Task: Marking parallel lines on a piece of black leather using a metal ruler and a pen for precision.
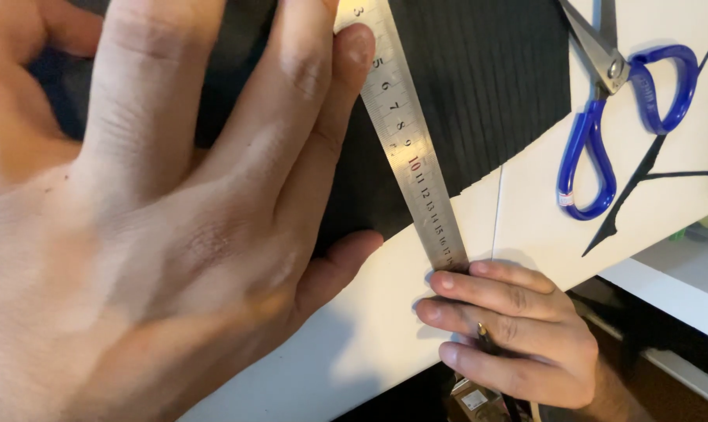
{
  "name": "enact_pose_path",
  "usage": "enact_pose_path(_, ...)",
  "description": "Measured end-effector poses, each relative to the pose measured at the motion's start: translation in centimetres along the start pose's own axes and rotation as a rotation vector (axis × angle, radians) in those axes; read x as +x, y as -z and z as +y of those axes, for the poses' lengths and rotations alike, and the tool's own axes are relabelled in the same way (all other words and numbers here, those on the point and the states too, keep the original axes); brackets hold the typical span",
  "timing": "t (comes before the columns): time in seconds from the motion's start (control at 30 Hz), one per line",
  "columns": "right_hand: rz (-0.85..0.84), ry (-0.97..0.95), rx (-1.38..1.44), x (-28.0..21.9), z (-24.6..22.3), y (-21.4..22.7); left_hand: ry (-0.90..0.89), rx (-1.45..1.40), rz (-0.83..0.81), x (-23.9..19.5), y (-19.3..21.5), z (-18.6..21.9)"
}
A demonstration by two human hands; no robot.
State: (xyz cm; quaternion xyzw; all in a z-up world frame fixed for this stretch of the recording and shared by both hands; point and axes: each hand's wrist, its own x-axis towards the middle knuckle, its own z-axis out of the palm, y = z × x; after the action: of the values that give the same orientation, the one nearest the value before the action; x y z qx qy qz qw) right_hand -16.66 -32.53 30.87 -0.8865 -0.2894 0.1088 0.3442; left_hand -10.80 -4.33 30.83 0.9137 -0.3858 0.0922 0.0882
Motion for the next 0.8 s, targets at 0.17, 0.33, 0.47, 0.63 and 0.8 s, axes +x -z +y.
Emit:
enact_pose_path(0.17, -0.007, 0.092, -0.009, 0.1, 0.3, 0.3, -0.004, 0.019, 0.003, 1.8, -0.9, -1.1)
enact_pose_path(0.33, -0.044, 0.008, -0.02, 0.8, -0.8, 0.9, 0.009, 0.096, 0.026, 3.4, -1.7, -3.9)
enact_pose_path(0.47, -0.032, -0.008, -0.055, 0.9, -0.8, 0.8, 0.014, 0.126, 0.053, 5.6, -2.5, -5.5)
enact_pose_path(0.63, -0.039, -0.035, -0.05, 0.7, -0.7, 1.0, 0.035, 0.122, 0.029, 6.1, -2.4, -5.3)
enact_pose_path(0.8, 0.027, -0.039, -0.036, 0.9, -0.4, 0.8, 0.025, 0.111, 0.007, 6.4, -2.4, -5.2)
